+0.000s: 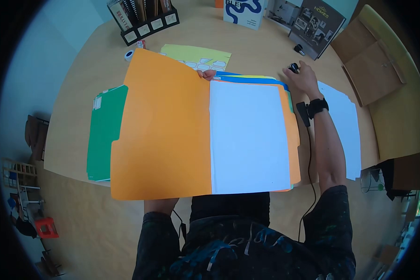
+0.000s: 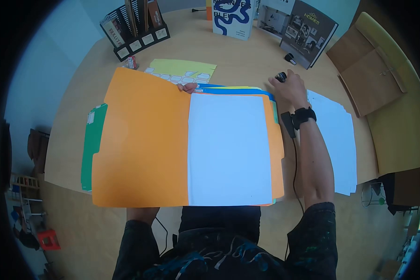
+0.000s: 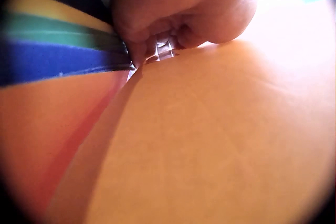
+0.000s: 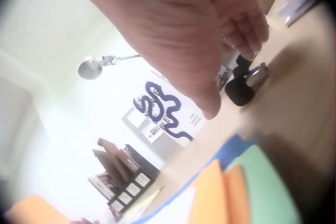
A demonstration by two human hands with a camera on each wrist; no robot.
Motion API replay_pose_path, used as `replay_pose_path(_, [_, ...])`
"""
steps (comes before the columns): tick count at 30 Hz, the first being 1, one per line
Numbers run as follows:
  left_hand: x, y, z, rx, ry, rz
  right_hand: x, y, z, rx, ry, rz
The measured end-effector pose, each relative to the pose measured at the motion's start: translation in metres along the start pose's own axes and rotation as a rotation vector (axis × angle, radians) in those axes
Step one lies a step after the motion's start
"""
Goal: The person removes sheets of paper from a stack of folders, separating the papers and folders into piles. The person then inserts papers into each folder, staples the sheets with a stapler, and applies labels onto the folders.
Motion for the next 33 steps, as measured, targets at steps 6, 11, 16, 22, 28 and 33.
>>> replay_pose_path(6, [-0.001, 0.014, 0.022, 0.009, 0.039, -0.032, -0.013, -0.007, -0.022, 0.046, -0.063, 0.051])
replay_pose_path(11, [0.0, 0.004, 0.023, 0.004, 0.045, -0.012, 0.035, -0.144, -0.004, -0.481, -0.303, 0.36])
replay_pose_path(16, [-0.001, 0.011, 0.016, -0.022, 0.024, -0.027, 0.076, -0.225, -0.018, -0.402, -0.432, 0.538])
replay_pose_path(22, [-0.002, 0.013, 0.011, -0.035, 0.001, -0.03, 0.058, -0.195, -0.021, -0.431, -0.261, 0.378])
replay_pose_path(28, [-0.002, 0.012, 0.007, -0.008, -0.008, -0.033, 0.0, -0.016, -0.018, -0.32, 0.034, -0.043])
replay_pose_path(33, [0.0, 0.01, 0.004, -0.003, -0.008, -0.033, 0.007, 0.029, -0.006, -0.276, 0.083, -0.167])
Point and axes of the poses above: each hand's wrist, its own x-axis away from the middle knuckle, its own z-axis out of the back of the hand, y = z × x, the point moved 10 cm from there along -x, towards the middle knuckle, and after that the axes turned 9 degrees about y, right-handed, at the moved point
